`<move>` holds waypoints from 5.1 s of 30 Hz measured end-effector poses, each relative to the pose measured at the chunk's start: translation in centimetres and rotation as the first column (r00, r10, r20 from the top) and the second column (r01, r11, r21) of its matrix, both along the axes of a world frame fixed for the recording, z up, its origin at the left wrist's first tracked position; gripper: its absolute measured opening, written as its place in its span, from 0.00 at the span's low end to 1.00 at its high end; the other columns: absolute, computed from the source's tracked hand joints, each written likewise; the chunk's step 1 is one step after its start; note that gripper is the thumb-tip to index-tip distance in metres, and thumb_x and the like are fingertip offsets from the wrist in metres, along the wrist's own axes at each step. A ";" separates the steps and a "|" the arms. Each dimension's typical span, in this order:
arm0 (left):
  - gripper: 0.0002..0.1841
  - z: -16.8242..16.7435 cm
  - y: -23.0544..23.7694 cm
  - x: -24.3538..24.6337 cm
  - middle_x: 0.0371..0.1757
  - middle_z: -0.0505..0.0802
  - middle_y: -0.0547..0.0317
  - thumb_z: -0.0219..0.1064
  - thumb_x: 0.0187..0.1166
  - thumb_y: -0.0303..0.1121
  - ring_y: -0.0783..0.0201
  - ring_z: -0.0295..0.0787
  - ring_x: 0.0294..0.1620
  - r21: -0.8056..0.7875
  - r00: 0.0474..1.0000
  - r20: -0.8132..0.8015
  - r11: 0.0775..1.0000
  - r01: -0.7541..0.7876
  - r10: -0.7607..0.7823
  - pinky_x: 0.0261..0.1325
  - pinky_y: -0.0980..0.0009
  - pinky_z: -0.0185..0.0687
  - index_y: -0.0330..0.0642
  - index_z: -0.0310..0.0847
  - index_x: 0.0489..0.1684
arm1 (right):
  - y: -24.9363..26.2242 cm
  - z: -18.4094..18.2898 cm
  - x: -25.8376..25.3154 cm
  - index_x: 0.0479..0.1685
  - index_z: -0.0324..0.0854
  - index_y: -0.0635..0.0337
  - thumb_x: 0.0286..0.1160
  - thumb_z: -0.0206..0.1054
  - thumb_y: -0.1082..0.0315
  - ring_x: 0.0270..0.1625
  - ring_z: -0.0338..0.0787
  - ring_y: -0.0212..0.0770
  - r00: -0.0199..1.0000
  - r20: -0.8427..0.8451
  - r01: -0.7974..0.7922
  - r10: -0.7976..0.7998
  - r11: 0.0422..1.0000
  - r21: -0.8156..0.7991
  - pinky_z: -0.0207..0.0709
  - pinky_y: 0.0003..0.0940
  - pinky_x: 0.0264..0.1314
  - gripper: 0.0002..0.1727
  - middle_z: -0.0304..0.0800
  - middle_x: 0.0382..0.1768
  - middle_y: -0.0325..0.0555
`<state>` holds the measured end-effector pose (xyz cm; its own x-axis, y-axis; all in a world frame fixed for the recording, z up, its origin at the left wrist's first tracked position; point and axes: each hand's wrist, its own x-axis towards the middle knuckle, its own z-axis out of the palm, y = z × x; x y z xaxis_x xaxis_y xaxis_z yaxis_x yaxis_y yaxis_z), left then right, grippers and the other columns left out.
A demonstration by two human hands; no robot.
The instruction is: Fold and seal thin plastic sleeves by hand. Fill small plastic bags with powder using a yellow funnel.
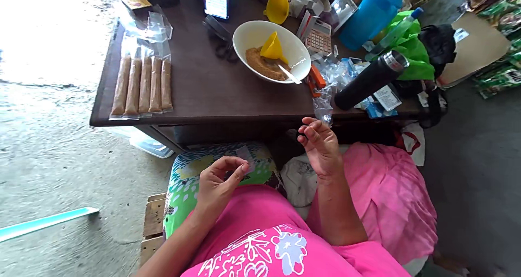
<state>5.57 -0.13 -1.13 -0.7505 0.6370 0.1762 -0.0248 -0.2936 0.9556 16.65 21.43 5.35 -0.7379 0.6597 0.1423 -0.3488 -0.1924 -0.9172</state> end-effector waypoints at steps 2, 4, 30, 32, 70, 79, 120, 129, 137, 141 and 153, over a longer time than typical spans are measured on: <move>0.03 -0.1 0.0 0.1 0.41 0.95 0.71 0.71 0.78 0.30 0.75 0.92 0.42 -0.004 1.000 -0.027 1.000 -0.004 0.003 0.51 0.77 0.89 0.45 0.89 0.43 | -0.7 -0.2 -0.4 0.35 0.92 0.46 0.69 0.79 0.66 0.47 0.89 0.25 1.000 0.008 -0.010 0.010 1.000 0.028 0.85 0.22 0.51 0.02 0.93 0.51 0.31; 0.03 -0.2 -0.1 0.2 0.41 0.95 0.70 0.71 0.79 0.31 0.76 0.91 0.43 -0.020 0.998 -0.070 1.000 -0.010 0.009 0.52 0.77 0.88 0.44 0.89 0.43 | -1.3 -0.3 -0.6 0.37 0.93 0.47 0.74 0.76 0.64 0.49 0.89 0.25 0.999 0.039 -0.025 0.022 0.995 0.095 0.84 0.22 0.53 0.01 0.93 0.52 0.30; 0.05 -0.3 0.1 0.0 0.41 0.94 0.69 0.73 0.78 0.34 0.77 0.89 0.46 -0.044 0.932 -0.363 0.999 -0.024 0.006 0.55 0.78 0.85 0.44 0.90 0.41 | -4.9 -1.4 -2.0 0.25 0.87 0.56 0.59 0.80 0.76 0.51 0.84 0.28 0.928 0.279 -0.327 0.249 0.901 0.284 0.80 0.22 0.53 0.08 0.87 0.41 0.35; 0.06 -0.3 0.1 0.0 0.41 0.94 0.68 0.73 0.78 0.34 0.77 0.89 0.46 -0.052 0.932 -0.363 0.998 -0.023 0.003 0.56 0.78 0.85 0.43 0.90 0.41 | -4.9 -1.6 -2.0 0.32 0.88 0.57 0.66 0.76 0.75 0.51 0.86 0.28 0.924 0.265 -0.357 0.277 0.872 0.336 0.81 0.23 0.52 0.03 0.88 0.43 0.37; 0.05 -0.2 0.2 0.4 0.40 0.93 0.70 0.73 0.79 0.36 0.78 0.87 0.45 -0.066 0.918 -0.395 0.996 -0.053 0.023 0.54 0.79 0.83 0.46 0.91 0.41 | -3.9 -1.3 -1.2 0.47 0.93 0.69 0.78 0.70 0.73 0.43 0.89 0.24 0.921 0.253 -0.389 0.296 0.732 0.559 0.85 0.18 0.51 0.09 0.92 0.42 0.44; 0.07 0.0 0.4 0.8 0.40 0.93 0.71 0.72 0.80 0.38 0.78 0.87 0.47 -0.078 0.907 -0.421 0.997 -0.023 -0.012 0.59 0.75 0.80 0.47 0.91 0.41 | -4.7 -1.4 -1.0 0.23 0.87 0.63 0.64 0.81 0.68 0.28 0.80 0.18 0.975 0.204 -0.185 0.089 0.833 0.521 0.76 0.12 0.32 0.11 0.83 0.26 0.34; 0.05 -0.2 0.6 0.1 0.40 0.93 0.70 0.73 0.79 0.35 0.78 0.87 0.46 -0.047 0.913 -0.403 0.995 -0.088 0.062 0.53 0.80 0.83 0.46 0.91 0.41 | -3.7 -1.1 -1.1 0.37 0.94 0.63 0.72 0.77 0.66 0.35 0.80 0.17 0.929 0.338 -0.311 0.154 0.819 0.483 0.75 0.11 0.35 0.08 0.90 0.50 0.42; 0.06 -0.1 0.6 0.4 0.41 0.93 0.70 0.72 0.79 0.37 0.77 0.88 0.46 -0.042 0.913 -0.405 0.996 -0.077 0.054 0.54 0.79 0.83 0.46 0.91 0.41 | -3.6 -1.0 -0.7 0.30 0.91 0.61 0.65 0.81 0.68 0.34 0.81 0.17 0.941 0.294 -0.287 0.165 0.851 0.440 0.76 0.12 0.35 0.06 0.89 0.44 0.38; 0.06 -0.2 0.5 0.7 0.41 0.94 0.69 0.72 0.79 0.36 0.77 0.88 0.47 -0.047 0.914 -0.403 0.996 -0.075 0.050 0.55 0.79 0.83 0.45 0.91 0.41 | -3.7 -0.8 -0.5 0.37 0.93 0.64 0.71 0.76 0.71 0.37 0.83 0.20 0.936 0.292 -0.309 0.194 0.849 0.427 0.79 0.14 0.39 0.04 0.89 0.47 0.40; 0.06 -0.2 0.5 0.7 0.41 0.94 0.69 0.73 0.79 0.36 0.77 0.88 0.47 -0.036 0.914 -0.402 0.997 -0.069 0.049 0.55 0.78 0.84 0.45 0.91 0.42 | -3.7 -0.9 -0.4 0.28 0.89 0.60 0.64 0.81 0.68 0.33 0.80 0.18 0.942 0.291 -0.284 0.166 0.857 0.430 0.75 0.12 0.34 0.07 0.87 0.41 0.36; 0.06 -0.3 0.4 0.7 0.41 0.94 0.69 0.72 0.79 0.36 0.78 0.88 0.46 -0.035 0.919 -0.391 0.997 -0.075 0.055 0.55 0.79 0.84 0.44 0.91 0.41 | -3.3 -1.1 -0.4 0.65 0.87 0.61 0.78 0.71 0.54 0.37 0.79 0.18 0.900 0.343 -0.408 0.270 0.799 0.441 0.76 0.13 0.35 0.23 0.83 0.59 0.41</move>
